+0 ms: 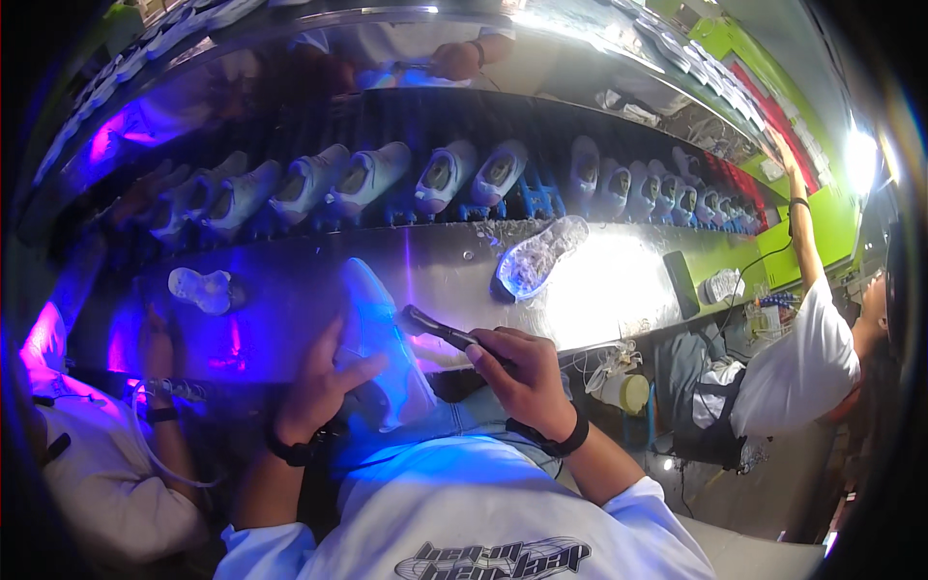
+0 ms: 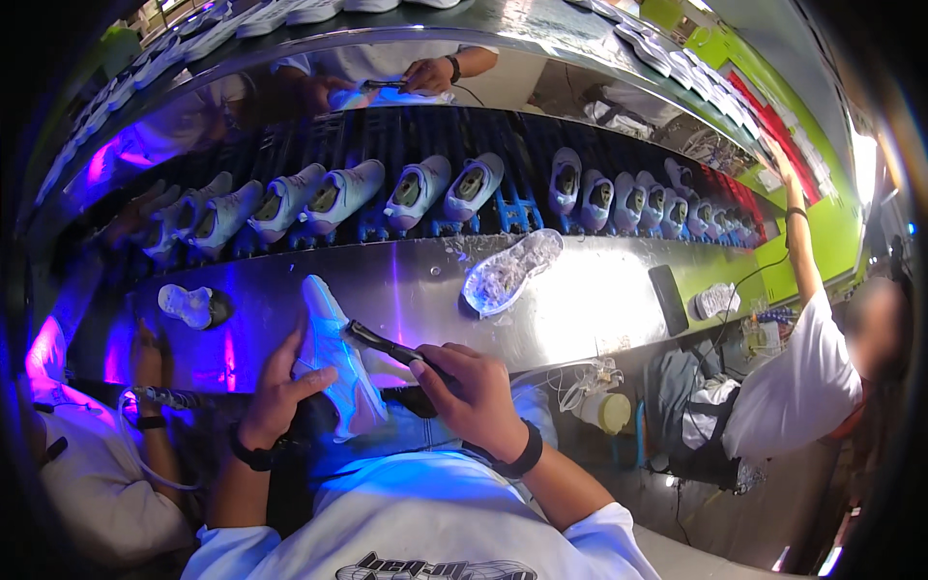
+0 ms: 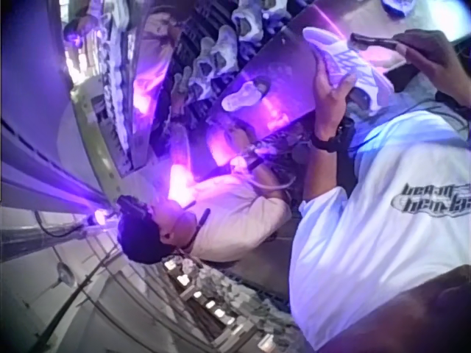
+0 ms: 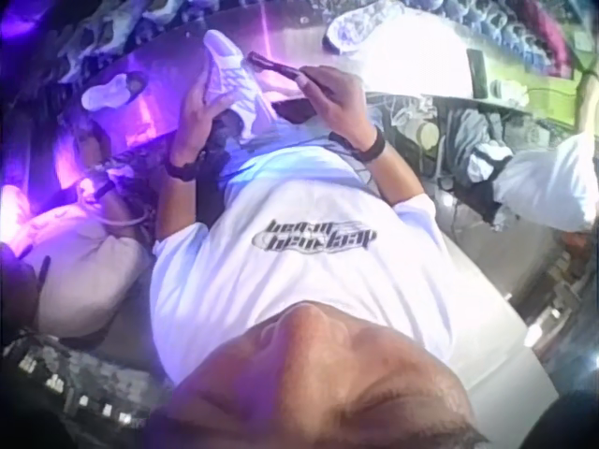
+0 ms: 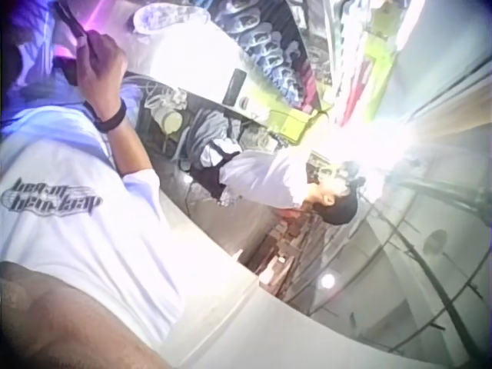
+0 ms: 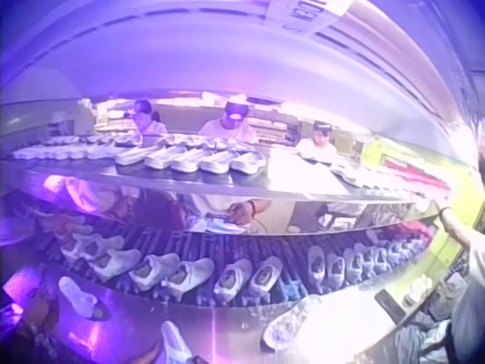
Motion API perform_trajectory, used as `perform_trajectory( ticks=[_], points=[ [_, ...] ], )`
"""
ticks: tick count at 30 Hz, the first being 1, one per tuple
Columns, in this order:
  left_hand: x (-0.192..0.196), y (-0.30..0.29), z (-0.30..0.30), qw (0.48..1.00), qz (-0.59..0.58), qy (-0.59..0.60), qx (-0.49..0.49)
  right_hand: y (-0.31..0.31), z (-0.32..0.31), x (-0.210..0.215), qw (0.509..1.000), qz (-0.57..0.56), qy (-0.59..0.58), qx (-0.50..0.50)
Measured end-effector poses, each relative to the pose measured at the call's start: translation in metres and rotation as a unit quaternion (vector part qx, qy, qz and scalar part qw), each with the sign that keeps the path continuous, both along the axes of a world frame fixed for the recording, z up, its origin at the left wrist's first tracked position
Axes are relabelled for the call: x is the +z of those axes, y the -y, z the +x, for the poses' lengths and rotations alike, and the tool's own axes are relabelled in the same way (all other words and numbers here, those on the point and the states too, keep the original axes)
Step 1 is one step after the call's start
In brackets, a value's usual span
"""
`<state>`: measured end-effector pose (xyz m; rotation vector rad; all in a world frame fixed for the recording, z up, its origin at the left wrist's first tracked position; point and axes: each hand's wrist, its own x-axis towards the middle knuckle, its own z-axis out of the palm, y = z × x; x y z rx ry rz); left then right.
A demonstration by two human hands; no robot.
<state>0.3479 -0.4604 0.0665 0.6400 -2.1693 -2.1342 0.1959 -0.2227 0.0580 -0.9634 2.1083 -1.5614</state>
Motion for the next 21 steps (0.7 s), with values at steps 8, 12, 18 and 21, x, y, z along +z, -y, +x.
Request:
perform_trajectory(
  ticks=[8, 12, 18, 21],
  points=[
    [0.02, -0.018, -0.002, 0.994, -0.086, -0.024, -0.063, -0.023, 0.001, 0.009, 0.999, -0.002, -0.043, -0.019],
    [0.013, -0.021, -0.002, 0.995, -0.074, -0.023, -0.067, -0.022, -0.004, 0.018, 0.997, 0.012, -0.065, -0.03],
    [0.025, -0.026, -0.012, 0.999, 0.046, -0.005, -0.027, -0.041, -0.006, 0.015, 0.999, -0.016, 0.014, 0.032],
    [0.024, -0.022, -0.011, 1.0, 0.007, 0.026, -0.002, -0.051, -0.006, 0.015, 0.996, -0.017, 0.067, 0.056]
  ],
)
